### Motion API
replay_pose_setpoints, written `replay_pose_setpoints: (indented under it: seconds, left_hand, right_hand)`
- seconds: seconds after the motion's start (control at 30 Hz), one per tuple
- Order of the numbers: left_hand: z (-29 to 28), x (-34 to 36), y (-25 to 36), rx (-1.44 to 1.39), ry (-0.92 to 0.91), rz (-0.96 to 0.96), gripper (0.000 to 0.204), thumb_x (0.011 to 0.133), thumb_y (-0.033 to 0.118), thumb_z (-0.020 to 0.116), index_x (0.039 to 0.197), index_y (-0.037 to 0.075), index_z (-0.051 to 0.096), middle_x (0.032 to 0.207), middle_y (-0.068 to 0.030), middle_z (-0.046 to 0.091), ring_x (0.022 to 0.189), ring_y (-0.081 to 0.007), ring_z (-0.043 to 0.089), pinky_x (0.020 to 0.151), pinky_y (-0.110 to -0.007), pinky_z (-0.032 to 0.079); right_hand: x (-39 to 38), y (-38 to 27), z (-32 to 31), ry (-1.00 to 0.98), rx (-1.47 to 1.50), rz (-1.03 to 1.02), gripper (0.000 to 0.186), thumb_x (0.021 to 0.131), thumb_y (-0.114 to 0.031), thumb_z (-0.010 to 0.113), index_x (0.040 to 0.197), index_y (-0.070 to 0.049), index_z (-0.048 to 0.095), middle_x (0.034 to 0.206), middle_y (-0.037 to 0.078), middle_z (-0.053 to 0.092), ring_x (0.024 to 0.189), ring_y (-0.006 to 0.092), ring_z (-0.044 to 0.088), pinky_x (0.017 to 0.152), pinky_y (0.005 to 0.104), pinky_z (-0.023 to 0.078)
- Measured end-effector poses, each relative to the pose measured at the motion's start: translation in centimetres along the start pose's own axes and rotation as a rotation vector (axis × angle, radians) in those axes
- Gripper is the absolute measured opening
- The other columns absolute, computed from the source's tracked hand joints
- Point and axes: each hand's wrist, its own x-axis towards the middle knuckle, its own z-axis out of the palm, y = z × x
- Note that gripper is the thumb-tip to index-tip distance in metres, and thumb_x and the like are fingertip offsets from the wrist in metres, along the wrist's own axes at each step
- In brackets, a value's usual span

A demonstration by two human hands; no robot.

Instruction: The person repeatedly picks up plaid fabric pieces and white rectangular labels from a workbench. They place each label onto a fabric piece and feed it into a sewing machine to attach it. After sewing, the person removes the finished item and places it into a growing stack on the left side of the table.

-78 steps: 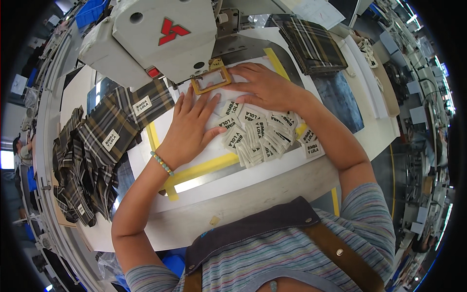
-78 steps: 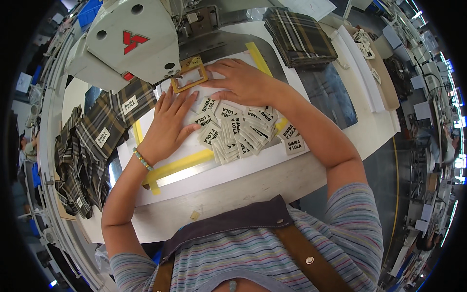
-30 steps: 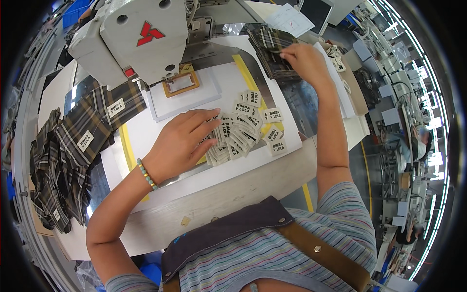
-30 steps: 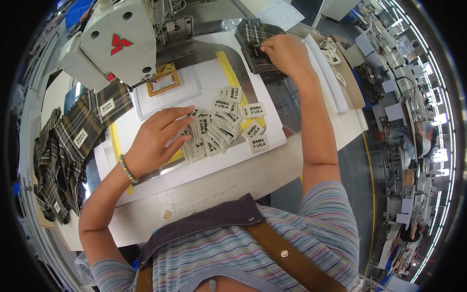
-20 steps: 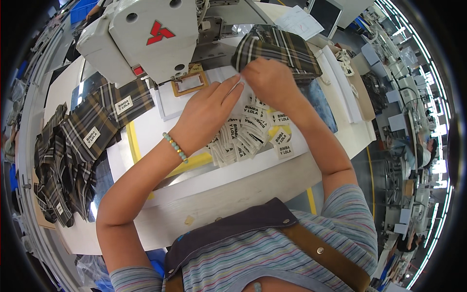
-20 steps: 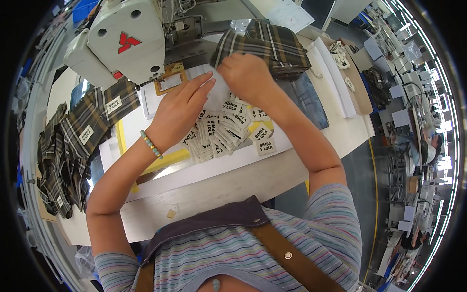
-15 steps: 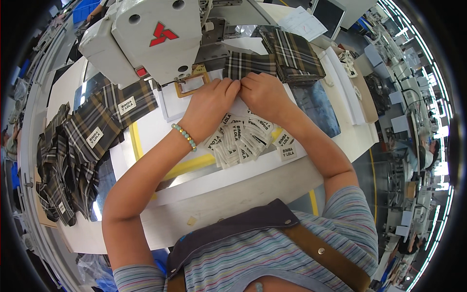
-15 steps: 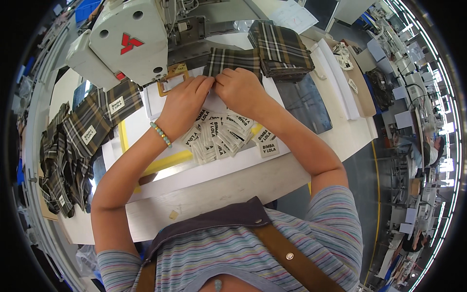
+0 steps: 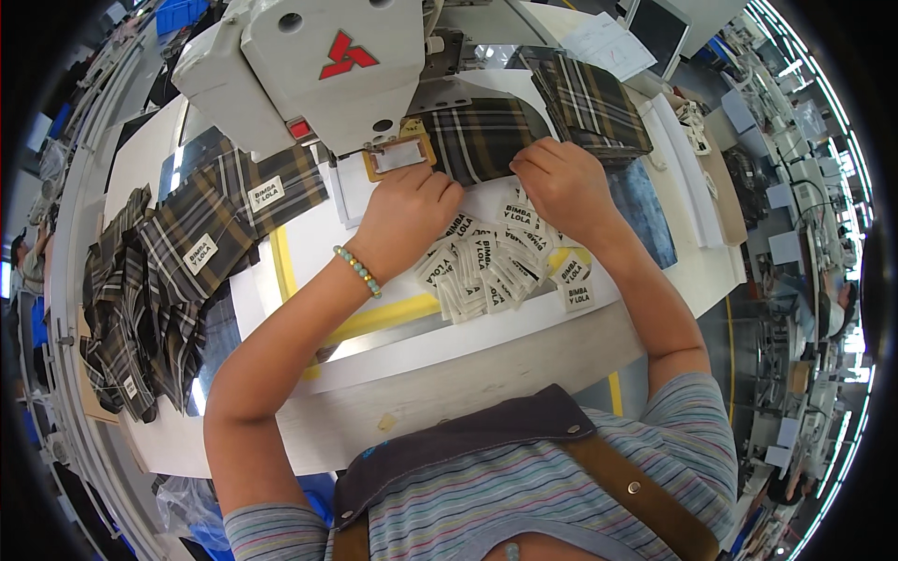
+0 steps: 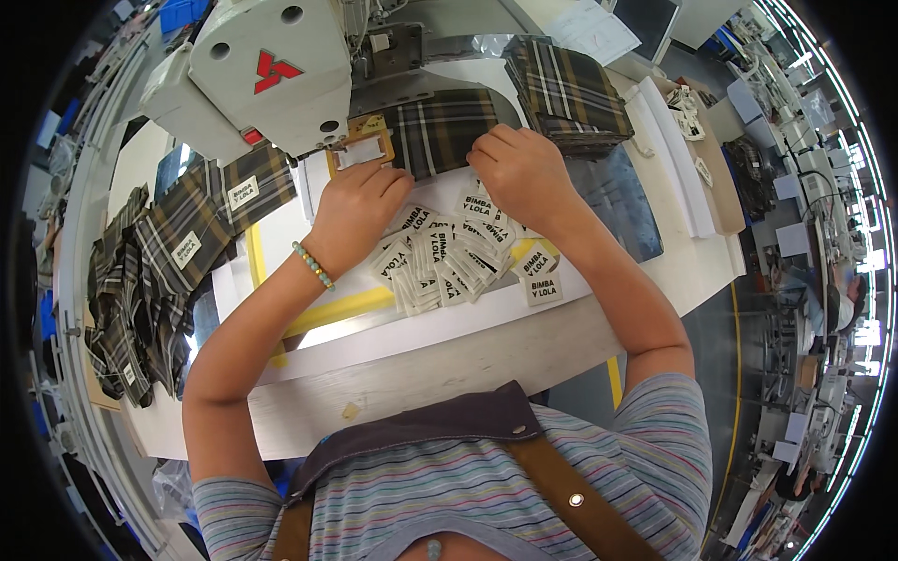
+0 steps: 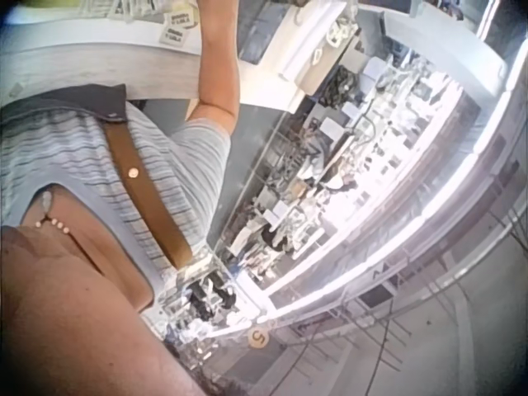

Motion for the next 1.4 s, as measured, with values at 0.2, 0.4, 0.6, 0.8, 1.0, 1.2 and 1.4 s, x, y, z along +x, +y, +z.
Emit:
replay_pose_setpoints:
  seconds: [0.2, 0.4, 0.6, 0.8, 1.0, 1.2, 1.4]
  left_hand:
    - [-2.6, -2.9, -1.5, 0.169, -0.051, 0.028, 0.026, 0.08, 0.008, 0.07, 0.105, 0.003, 0.072, 0.105, -0.0071, 0.074, 0.096, -0.0243, 0.069, 0.084, -0.037, 0.058]
    - [-4.6, -7.0, -3.1, 0.286, -0.235, -0.043, 0.027, 0.081, 0.007, 0.07, 0.108, 0.001, 0.073, 0.114, -0.0082, 0.074, 0.102, -0.0244, 0.067, 0.09, -0.037, 0.058]
    - [-6.7, -9.3, -1.8, 0.086, -0.172, -0.207, 0.041, 0.09, 0.009, 0.073, 0.13, -0.001, 0.069, 0.141, -0.0107, 0.068, 0.13, -0.0323, 0.062, 0.108, -0.043, 0.053]
    - [-6.9, -10.2, -0.6, 0.016, -0.221, -0.301, 0.054, 0.096, 0.013, 0.074, 0.146, 0.002, 0.059, 0.153, -0.0111, 0.062, 0.146, -0.037, 0.051, 0.118, -0.047, 0.047]
    - [-6.7, -11.1, -0.9, -0.009, -0.188, -0.337, 0.056, 0.095, 0.013, 0.074, 0.149, 0.004, 0.058, 0.154, -0.0114, 0.061, 0.148, -0.0373, 0.05, 0.12, -0.048, 0.044]
    - [-6.8, -10.6, -0.8, -0.087, -0.184, -0.342, 0.055, 0.096, 0.012, 0.074, 0.149, 0.004, 0.059, 0.153, -0.0105, 0.063, 0.148, -0.0369, 0.051, 0.12, -0.047, 0.045]
    - [-6.9, -10.7, -1.0, -0.123, -0.2, -0.335, 0.056, 0.096, 0.011, 0.074, 0.15, 0.004, 0.058, 0.151, -0.0104, 0.063, 0.144, -0.038, 0.053, 0.119, -0.047, 0.046]
  right_hand:
    - [2.9, -1.2, 2.5, -0.024, 0.013, -0.12, 0.008, 0.079, -0.008, 0.07, 0.086, -0.008, 0.074, 0.095, 0.002, 0.072, 0.092, 0.0204, 0.067, 0.076, 0.0343, 0.054]
    - [3.9, -2.5, 3.9, -0.216, 0.246, -0.072, 0.02, 0.094, -0.017, 0.073, 0.108, -0.004, 0.079, 0.112, 0.005, 0.077, 0.109, 0.0254, 0.07, 0.091, 0.0394, 0.058]
    - [2.2, -1.1, 1.4, -0.3, 0.336, 0.12, 0.037, 0.105, -0.035, 0.065, 0.124, -0.007, 0.078, 0.137, 0.008, 0.071, 0.134, 0.0303, 0.059, 0.113, 0.0447, 0.049]
    - [0.5, -2.5, 2.7, -0.338, 0.374, 0.106, 0.043, 0.108, -0.033, 0.063, 0.142, -0.006, 0.069, 0.162, 0.013, 0.052, 0.158, 0.0343, 0.036, 0.129, 0.0489, 0.031]
    - [-0.2, -1.2, 3.2, -0.256, 0.493, 0.164, 0.045, 0.11, -0.037, 0.06, 0.146, -0.01, 0.067, 0.163, 0.012, 0.051, 0.156, 0.0337, 0.037, 0.128, 0.0485, 0.032]
    - [-0.5, -0.7, 3.2, -0.276, 0.396, 0.128, 0.043, 0.109, -0.038, 0.062, 0.145, -0.015, 0.069, 0.162, 0.01, 0.053, 0.155, 0.0333, 0.039, 0.128, 0.0478, 0.033]
    - [-0.5, -0.4, 2.5, -0.315, 0.372, 0.093, 0.04, 0.108, -0.038, 0.063, 0.141, -0.017, 0.073, 0.161, 0.008, 0.053, 0.154, 0.032, 0.04, 0.127, 0.0466, 0.035]
